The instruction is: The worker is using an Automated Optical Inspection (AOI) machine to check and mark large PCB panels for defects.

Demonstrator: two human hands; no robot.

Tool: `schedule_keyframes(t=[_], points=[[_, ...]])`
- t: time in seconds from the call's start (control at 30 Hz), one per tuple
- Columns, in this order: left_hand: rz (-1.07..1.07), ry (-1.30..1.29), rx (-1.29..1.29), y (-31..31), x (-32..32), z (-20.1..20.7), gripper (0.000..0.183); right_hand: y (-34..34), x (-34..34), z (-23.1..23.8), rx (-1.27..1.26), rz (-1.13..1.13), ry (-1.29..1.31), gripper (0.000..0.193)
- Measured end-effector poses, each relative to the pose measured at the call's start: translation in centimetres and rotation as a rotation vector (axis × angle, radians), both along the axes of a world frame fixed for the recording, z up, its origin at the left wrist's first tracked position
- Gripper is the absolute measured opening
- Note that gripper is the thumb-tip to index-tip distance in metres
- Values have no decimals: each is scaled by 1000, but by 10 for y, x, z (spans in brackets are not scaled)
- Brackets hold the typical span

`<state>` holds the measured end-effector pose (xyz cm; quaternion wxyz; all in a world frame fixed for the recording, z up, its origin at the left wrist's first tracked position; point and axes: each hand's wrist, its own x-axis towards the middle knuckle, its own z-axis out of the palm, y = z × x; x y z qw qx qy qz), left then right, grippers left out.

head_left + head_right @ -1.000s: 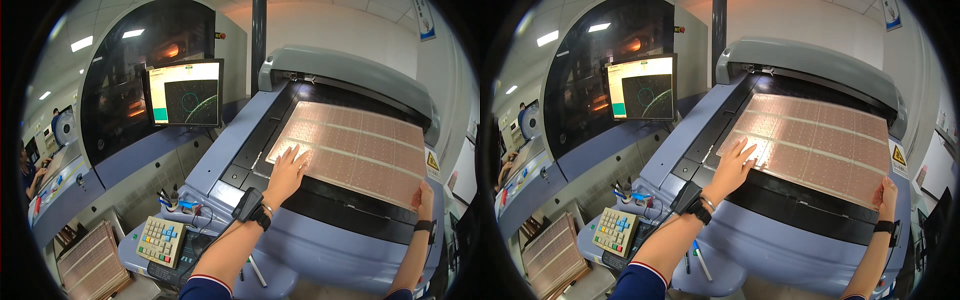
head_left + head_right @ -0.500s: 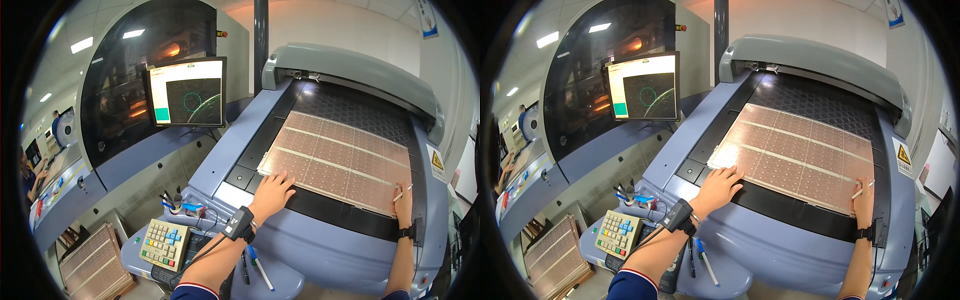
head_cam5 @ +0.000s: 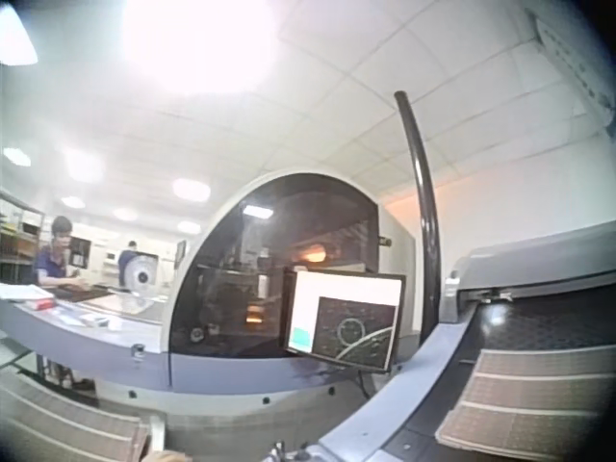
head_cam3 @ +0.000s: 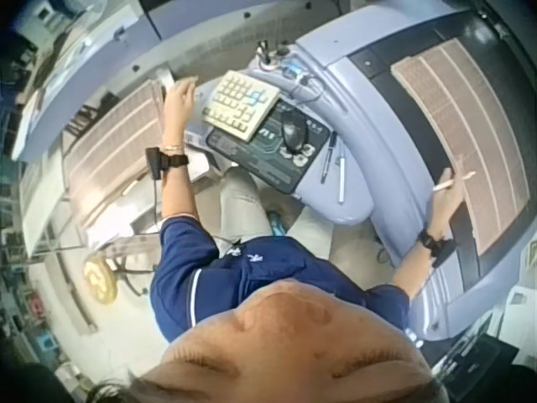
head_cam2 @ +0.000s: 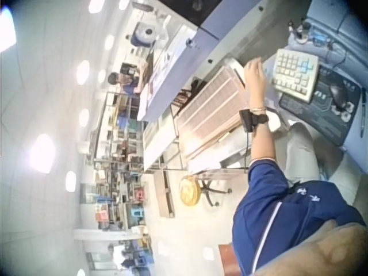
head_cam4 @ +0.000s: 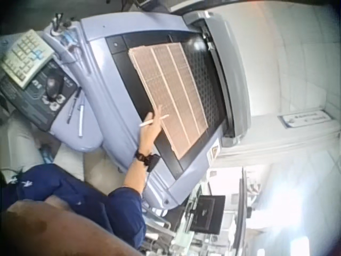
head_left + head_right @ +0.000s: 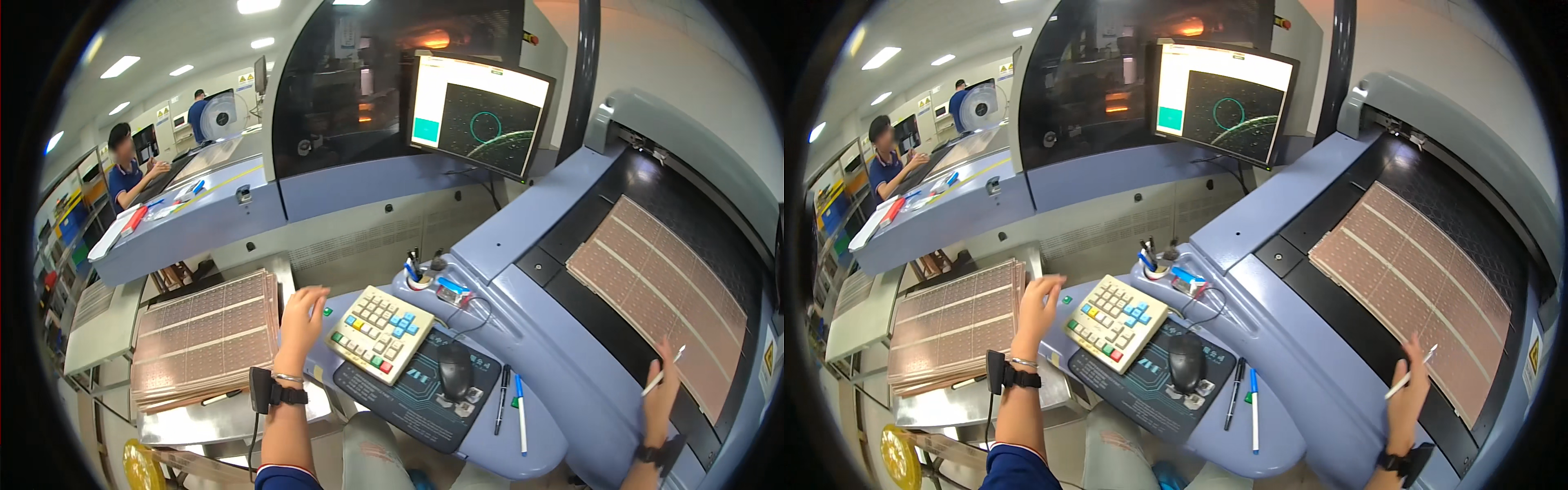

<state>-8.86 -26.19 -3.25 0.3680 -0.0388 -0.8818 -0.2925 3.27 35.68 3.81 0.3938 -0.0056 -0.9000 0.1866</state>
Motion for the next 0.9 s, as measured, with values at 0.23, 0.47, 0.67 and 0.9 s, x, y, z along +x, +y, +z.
schedule_keyframes(t=[0.23,0.47,0.67,0.9], points=[[141,-211,-160,-20,9,-65,20,-91,-8,-31,196,19,92,39],[178,-284,-185,-19,6,-57,19,-109,-12,-37,144,116,41,37],[176,-249,-121,-15,8,-54,20,-112,-9,-36,117,196,26,31],[180,-235,-105,-14,9,-53,23,-117,-6,-38,180,235,33,35]])
